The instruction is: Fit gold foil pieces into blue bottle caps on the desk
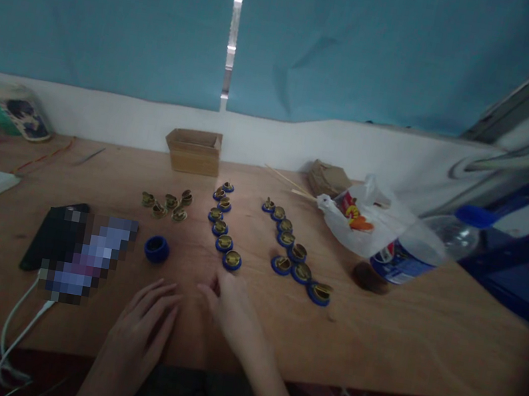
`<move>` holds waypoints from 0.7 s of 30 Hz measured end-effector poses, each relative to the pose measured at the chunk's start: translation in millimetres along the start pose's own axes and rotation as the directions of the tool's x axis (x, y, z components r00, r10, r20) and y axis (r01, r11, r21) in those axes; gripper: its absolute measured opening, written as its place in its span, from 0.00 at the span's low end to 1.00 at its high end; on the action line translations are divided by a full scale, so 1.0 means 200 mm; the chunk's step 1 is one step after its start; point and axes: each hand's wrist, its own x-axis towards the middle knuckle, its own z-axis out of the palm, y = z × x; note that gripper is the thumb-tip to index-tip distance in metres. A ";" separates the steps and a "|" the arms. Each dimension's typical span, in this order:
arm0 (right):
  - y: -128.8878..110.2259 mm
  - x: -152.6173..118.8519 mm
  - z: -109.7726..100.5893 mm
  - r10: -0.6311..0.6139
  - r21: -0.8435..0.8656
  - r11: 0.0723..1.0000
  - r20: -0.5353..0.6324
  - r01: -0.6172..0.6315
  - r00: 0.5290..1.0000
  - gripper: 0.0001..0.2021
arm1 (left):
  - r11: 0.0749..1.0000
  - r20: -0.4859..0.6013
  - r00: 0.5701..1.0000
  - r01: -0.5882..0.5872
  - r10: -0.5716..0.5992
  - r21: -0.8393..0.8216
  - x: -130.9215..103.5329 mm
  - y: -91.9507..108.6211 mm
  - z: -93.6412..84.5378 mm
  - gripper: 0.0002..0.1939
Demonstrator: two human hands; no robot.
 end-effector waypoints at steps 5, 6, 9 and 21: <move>0.07 -0.09 -0.14 -0.005 0.126 0.992 -0.110 0.019 0.994 0.08 | 0.999 0.005 1.000 0.000 0.000 -0.053 0.06 0.06 -0.02 0.11; 0.10 -0.11 -0.16 0.012 0.154 0.988 -0.145 0.011 0.989 0.09 | 0.998 0.008 1.000 -0.010 0.010 -0.070 0.08 0.09 -0.03 0.11; 0.21 -0.19 -0.19 0.094 0.172 0.984 -0.228 -0.055 0.969 0.12 | 0.995 0.064 0.997 -0.042 0.048 -0.091 0.21 0.19 -0.08 0.13; 0.39 -0.48 -0.11 0.092 0.265 0.964 -0.225 -0.030 0.970 0.14 | 0.979 0.366 0.921 -0.067 0.134 -0.192 1.34 0.41 0.17 0.15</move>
